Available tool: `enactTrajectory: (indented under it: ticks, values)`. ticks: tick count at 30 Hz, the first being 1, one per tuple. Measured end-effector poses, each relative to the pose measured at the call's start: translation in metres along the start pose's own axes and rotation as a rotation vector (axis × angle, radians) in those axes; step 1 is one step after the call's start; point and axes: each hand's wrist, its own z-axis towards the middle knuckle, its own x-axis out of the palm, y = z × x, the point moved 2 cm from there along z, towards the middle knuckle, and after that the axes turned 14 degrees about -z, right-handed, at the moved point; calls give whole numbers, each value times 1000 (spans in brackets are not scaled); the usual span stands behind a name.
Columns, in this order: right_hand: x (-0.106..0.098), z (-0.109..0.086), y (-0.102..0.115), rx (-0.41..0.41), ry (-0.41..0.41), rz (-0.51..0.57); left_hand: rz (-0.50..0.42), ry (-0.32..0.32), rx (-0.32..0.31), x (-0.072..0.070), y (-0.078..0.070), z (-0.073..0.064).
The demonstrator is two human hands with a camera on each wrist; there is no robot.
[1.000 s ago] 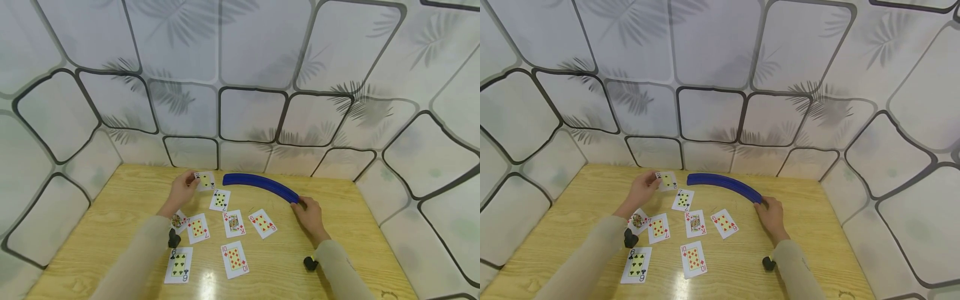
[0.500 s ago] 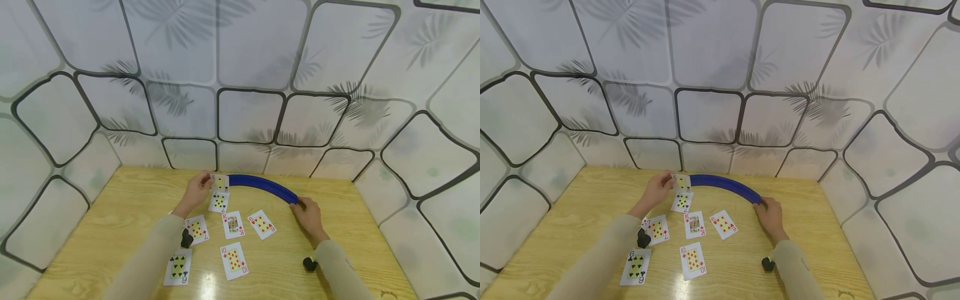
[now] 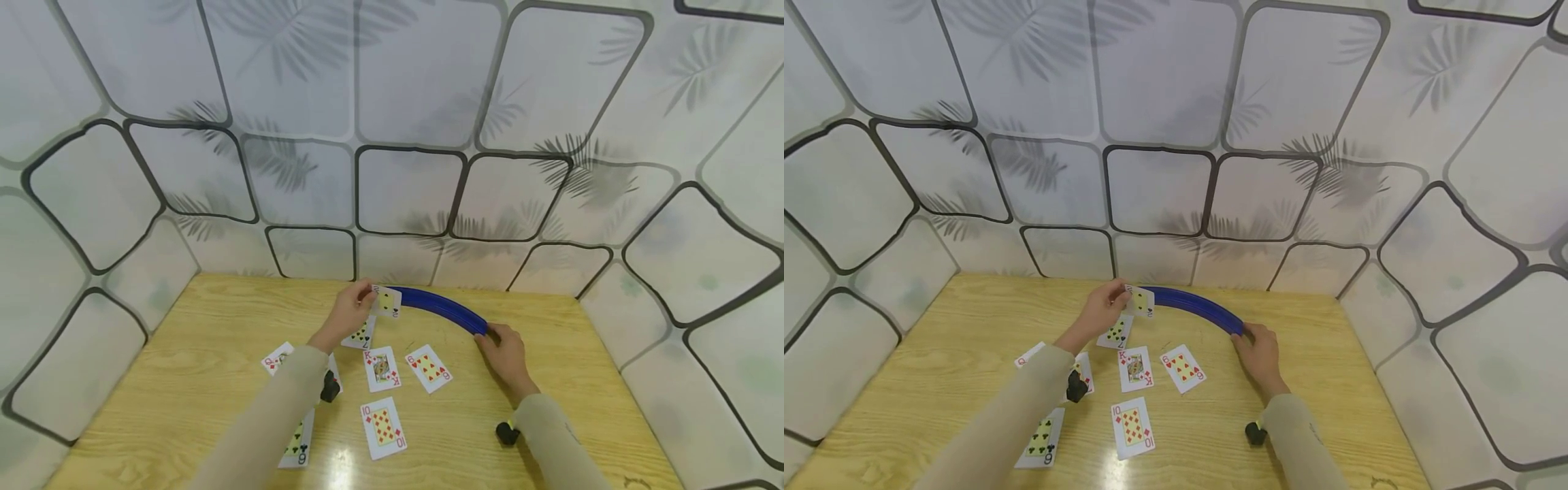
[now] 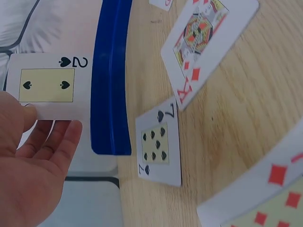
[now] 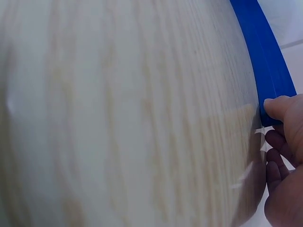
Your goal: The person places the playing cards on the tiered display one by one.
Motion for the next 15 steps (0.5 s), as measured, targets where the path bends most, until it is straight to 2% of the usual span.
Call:
enactTrajectory:
  ticks: [5, 15]
  values:
    - [-1, 0, 2, -7, -5, -8, 17, 18, 29, 16, -4, 7]
    - [2, 3, -4, 0, 1, 17, 5, 101, 16, 46, -13, 19]
